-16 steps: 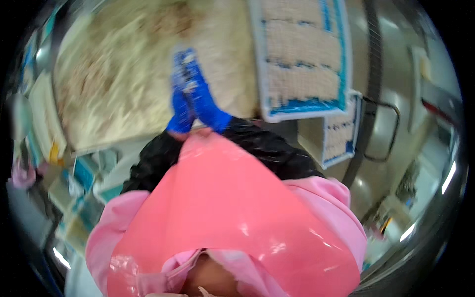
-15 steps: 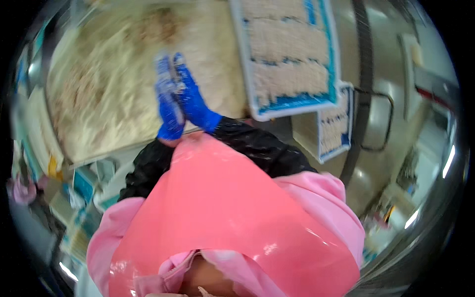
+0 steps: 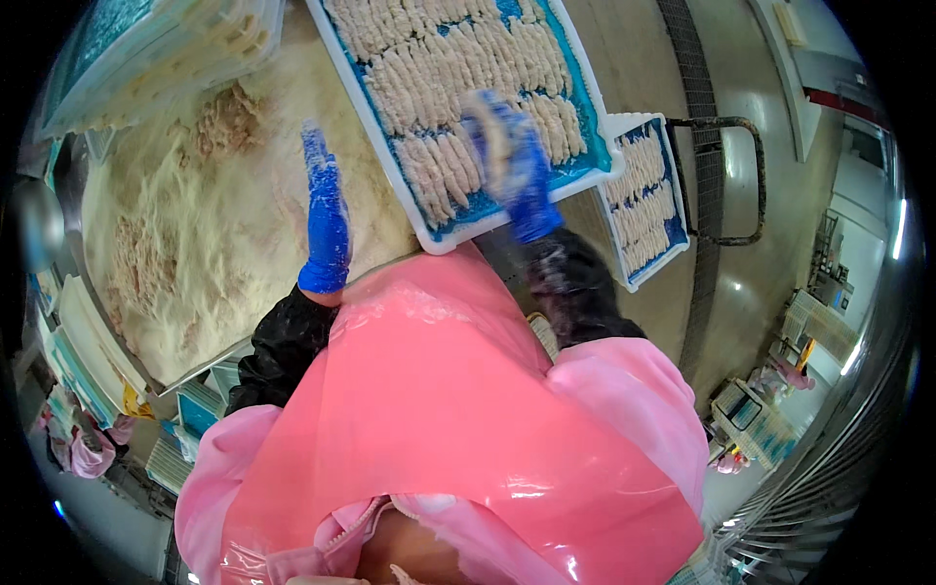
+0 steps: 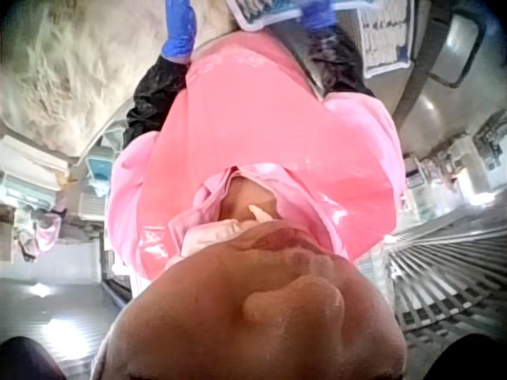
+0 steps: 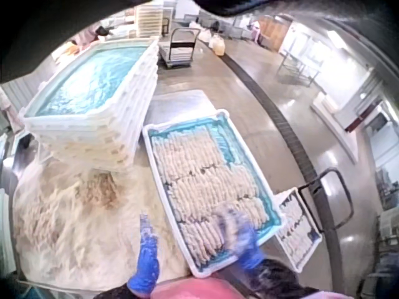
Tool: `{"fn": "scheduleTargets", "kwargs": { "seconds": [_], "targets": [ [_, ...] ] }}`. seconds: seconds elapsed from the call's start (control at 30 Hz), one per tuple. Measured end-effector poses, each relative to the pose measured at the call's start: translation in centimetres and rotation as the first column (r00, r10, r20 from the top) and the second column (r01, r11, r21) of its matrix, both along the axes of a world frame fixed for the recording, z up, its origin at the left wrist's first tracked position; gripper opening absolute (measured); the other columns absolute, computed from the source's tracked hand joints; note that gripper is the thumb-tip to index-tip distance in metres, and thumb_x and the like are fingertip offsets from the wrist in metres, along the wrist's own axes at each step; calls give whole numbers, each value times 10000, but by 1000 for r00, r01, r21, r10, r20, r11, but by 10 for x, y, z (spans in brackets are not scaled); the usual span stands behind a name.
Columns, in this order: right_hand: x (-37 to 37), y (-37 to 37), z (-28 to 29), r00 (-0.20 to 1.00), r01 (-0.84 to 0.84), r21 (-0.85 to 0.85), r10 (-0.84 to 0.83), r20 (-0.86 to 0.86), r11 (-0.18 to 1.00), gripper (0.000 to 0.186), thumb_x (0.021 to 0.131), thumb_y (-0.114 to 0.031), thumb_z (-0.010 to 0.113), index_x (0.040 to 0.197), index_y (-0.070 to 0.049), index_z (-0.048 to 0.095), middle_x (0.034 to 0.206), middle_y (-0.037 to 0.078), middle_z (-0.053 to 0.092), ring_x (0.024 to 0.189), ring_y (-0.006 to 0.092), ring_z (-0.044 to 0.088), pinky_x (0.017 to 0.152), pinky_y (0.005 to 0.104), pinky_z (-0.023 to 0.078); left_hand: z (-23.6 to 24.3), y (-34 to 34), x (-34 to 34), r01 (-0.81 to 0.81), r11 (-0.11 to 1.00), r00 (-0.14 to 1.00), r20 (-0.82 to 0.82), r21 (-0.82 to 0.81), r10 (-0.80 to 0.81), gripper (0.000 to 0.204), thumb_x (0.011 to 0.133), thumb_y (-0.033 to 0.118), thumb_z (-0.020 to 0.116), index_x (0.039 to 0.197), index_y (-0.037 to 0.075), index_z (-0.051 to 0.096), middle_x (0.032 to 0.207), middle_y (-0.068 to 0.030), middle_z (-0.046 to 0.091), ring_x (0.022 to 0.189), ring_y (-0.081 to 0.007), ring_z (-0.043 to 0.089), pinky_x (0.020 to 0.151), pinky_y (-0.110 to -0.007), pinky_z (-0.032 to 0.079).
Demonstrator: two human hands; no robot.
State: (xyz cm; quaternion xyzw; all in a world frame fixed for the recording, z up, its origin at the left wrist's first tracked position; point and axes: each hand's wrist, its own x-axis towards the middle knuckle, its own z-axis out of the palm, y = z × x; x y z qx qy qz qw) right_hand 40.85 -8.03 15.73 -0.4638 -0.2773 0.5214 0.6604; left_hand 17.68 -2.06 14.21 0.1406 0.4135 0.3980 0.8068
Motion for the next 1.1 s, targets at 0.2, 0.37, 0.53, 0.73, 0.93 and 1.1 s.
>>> {"fn": "scheduleTargets", "kwargs": {
  "seconds": [0.2, 0.37, 0.53, 0.73, 0.93, 1.1],
  "targets": [
    [164, -30, -42, 910, 199, -394, -21, 413, 897, 460, 958, -316, 286, 1316, -37, 366, 1346, 132, 374, 1224, 218, 384, 1026, 324, 301, 15, 19, 4, -88, 995, 994, -63, -52, 84, 507, 961, 214, 314, 1399, 34, 133, 1463, -86, 141, 1343, -178, 146, 1096, -315, 109],
    [173, -43, -39, 869, 341, -398, -124, 479, 852, 462, 954, -313, 289, 1312, -33, 370, 1301, 135, 426, 1221, 228, 385, 1046, 350, 260, -32, 0, -30, 166, 835, 873, -472, 524, 123, 507, 961, 215, 318, 1399, 36, 135, 1463, -85, 143, 1343, -175, 144, 1097, -321, 108],
    [152, -41, -13, 344, 416, -53, -103, 933, 908, 391, 944, -211, 360, 1273, -12, 426, 1195, 153, 530, 1177, 263, 439, 1018, 366, 302, -44, -7, -73, 93, 887, 814, -547, 452, 193, 498, 968, 251, 288, 1397, 37, 153, 1459, -72, 160, 1336, -176, 168, 1088, -311, 124],
    [99, -21, -27, 654, 501, -81, -316, 687, 862, 304, 898, -34, 406, 1184, 26, 492, 1128, 151, 556, 1011, 222, 544, 893, 335, 433, -102, -30, -171, 187, 866, 516, -796, 464, 315, 471, 901, 107, 435, 1338, 2, 291, 1406, -107, 286, 1312, -209, 225, 1066, -321, 175],
    [-82, 25, -73, 916, -99, 6, 89, 390, 995, 340, 828, 63, 382, 1129, 25, 535, 1141, 126, 560, 1081, 226, 513, 949, 321, 377, -127, -5, -225, 514, 701, 12, -821, 495, 571, 487, 809, 118, 569, 1257, 8, 414, 1346, -173, 356, 1296, -310, 236, 1058, -395, 182],
    [-203, 88, -150, 753, -124, -61, 134, 644, 990, 396, 817, 8, 457, 1213, 7, 476, 1237, 155, 497, 1182, 225, 441, 1003, 311, 311, -153, 30, -216, 179, 744, 290, -757, 643, 585, 487, 820, 106, 573, 1263, -11, 407, 1303, -160, 421, 1220, -268, 371, 1021, -357, 265]
  ]
}}
